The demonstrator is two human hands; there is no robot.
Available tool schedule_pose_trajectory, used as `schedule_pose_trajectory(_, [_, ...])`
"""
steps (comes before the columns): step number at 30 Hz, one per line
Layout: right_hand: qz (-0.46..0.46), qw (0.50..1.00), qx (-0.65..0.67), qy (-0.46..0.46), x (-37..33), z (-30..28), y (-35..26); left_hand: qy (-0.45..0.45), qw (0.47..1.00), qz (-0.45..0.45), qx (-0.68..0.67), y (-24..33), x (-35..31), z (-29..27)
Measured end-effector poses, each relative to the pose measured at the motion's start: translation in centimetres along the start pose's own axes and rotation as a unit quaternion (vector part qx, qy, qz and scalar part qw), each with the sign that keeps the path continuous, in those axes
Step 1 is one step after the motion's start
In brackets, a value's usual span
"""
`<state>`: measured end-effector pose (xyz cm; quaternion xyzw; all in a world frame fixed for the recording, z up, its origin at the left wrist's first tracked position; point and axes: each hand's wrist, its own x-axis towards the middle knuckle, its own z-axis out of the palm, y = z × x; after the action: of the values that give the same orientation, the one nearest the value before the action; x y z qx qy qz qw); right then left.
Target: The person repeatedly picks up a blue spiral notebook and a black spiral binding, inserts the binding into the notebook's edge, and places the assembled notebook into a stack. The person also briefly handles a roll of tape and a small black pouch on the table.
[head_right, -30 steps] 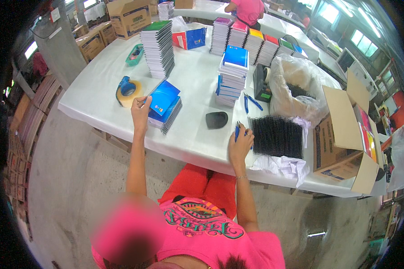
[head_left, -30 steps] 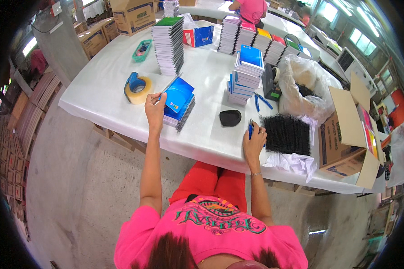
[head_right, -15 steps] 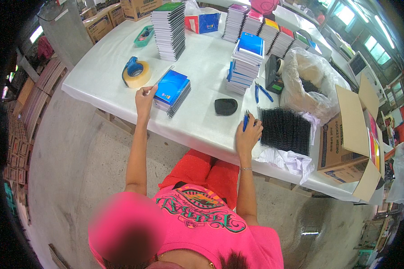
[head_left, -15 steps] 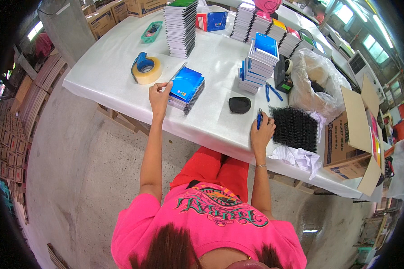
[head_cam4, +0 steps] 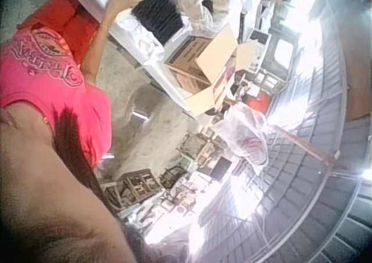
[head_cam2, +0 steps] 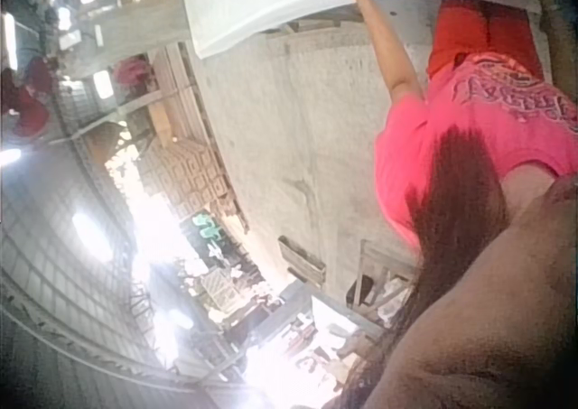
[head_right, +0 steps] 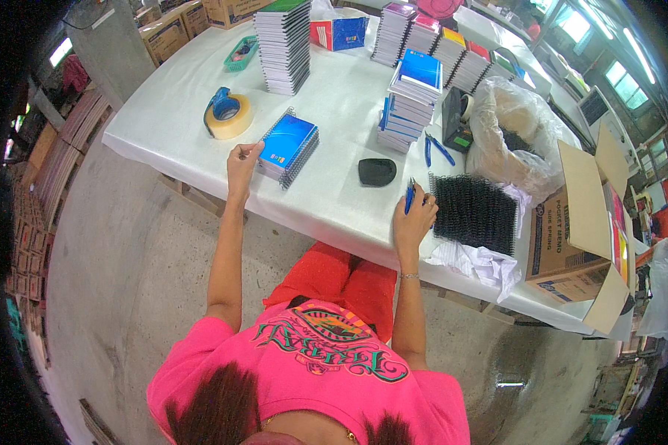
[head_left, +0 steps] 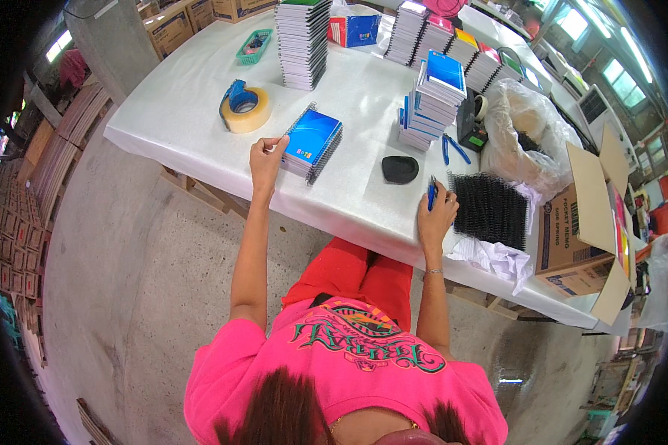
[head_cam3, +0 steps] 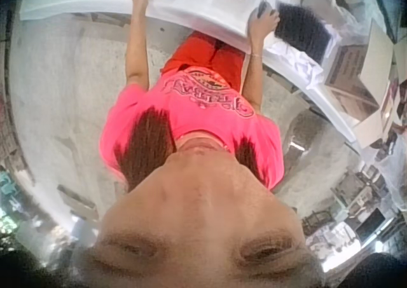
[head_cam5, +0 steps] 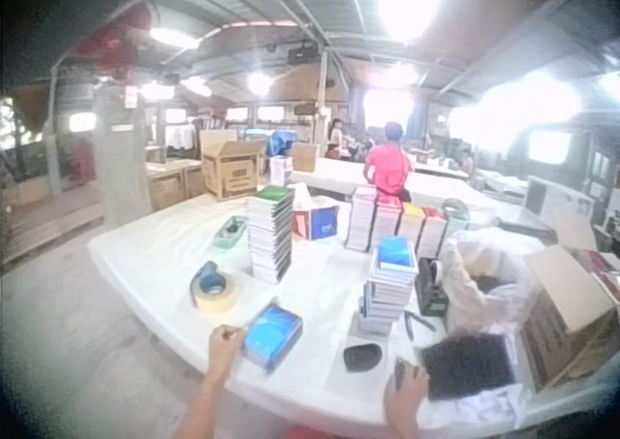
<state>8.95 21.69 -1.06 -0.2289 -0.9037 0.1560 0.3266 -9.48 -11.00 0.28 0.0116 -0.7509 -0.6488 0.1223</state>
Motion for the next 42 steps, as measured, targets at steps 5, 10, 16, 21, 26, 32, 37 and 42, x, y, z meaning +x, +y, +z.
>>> schedule_pose_trajectory(5, [-0.012,1.000,-0.006,0.011,0.0,0.2,0.0,0.038,0.969,0.141,0.198,1.8,0.2,0.3])
schedule_pose_trajectory(10, [-0.008,1.000,0.000,0.015,0.1,0.2,0.2,-0.108,0.902,0.178,0.379,6.4,0.0,2.5])
schedule_pose_trajectory(16, [-0.016,1.000,0.011,0.015,0.0,0.5,0.4,-0.226,0.848,0.089,0.470,7.3,0.2,4.0])
schedule_pose_trajectory(21, [-0.006,1.000,0.013,0.009,0.0,0.4,0.5,-0.242,0.837,0.067,0.485,7.4,0.1,4.1])
schedule_pose_trajectory(26, [0.001,1.000,0.017,0.002,-0.1,0.4,0.5,-0.233,0.838,0.074,0.487,6.9,0.1,4.0])
schedule_pose_trajectory(32, [0.005,1.000,0.021,-0.001,0.0,0.2,0.2,-0.200,0.834,0.099,0.505,6.8,-0.4,4.1])
schedule_pose_trajectory(37, [0.000,1.000,0.031,0.006,0.0,0.1,0.3,-0.114,0.820,0.325,0.458,9.5,-4.0,4.9])
schedule_pose_trajectory(42, [0.005,0.999,0.031,0.003,0.0,0.1,0.4,-0.072,0.855,0.420,0.296,11.5,-7.7,5.3])
